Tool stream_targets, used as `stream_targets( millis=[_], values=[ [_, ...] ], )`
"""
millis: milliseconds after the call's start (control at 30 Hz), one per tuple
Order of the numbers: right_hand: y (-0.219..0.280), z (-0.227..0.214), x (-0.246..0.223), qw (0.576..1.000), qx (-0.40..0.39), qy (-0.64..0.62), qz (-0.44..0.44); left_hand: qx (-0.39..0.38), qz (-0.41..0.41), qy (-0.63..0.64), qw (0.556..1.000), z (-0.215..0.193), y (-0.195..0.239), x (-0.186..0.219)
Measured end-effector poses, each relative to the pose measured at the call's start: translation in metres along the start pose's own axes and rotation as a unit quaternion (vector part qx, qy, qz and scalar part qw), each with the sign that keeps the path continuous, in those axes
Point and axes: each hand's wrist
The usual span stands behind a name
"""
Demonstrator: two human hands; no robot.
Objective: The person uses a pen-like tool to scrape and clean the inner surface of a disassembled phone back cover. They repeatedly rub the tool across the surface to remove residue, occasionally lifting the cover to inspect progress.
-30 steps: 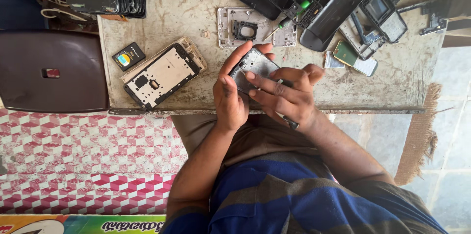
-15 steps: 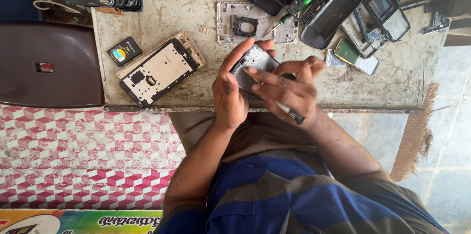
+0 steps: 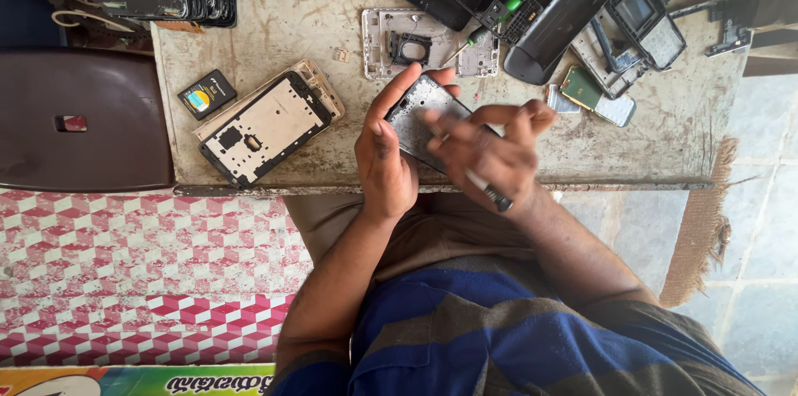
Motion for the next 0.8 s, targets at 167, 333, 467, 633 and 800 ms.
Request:
stream_targets(
  millis=[167,333,467,633,800],
  values=[
    [-0.008,-0.005,-0.006,0.997,-0.025,-0.031,0.061,0.006,-0.005,0.012,1.0,-0.001,0.0,0.0],
    [-0.017,-0.014,-0.008,0.985,-0.095,-0.037,0.141,0.018,-0.006,0.006,1.0,0.0,-0.002,-0.001],
    [-0.015,-0.016,-0.008,0.987,-0.09,-0.046,0.126,0.024,0.017,-0.066,0.997,-0.002,-0.001,-0.002],
    [-0.013,-0.015,-0.005,0.99,-0.092,-0.062,0.086,0.028,0.015,-0.061,0.998,0.002,-0.004,-0.003],
    [-0.011,-0.013,-0.005,0.989,-0.066,-0.08,0.101,0.015,0.025,-0.072,0.997,0.002,-0.003,-0.001]
  ],
)
Point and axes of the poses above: each hand's wrist, its own y-axis away from the middle knuckle, its own z-axis out of the palm, x = y × z, and after that the axes turned 10 degrees about x, right-handed
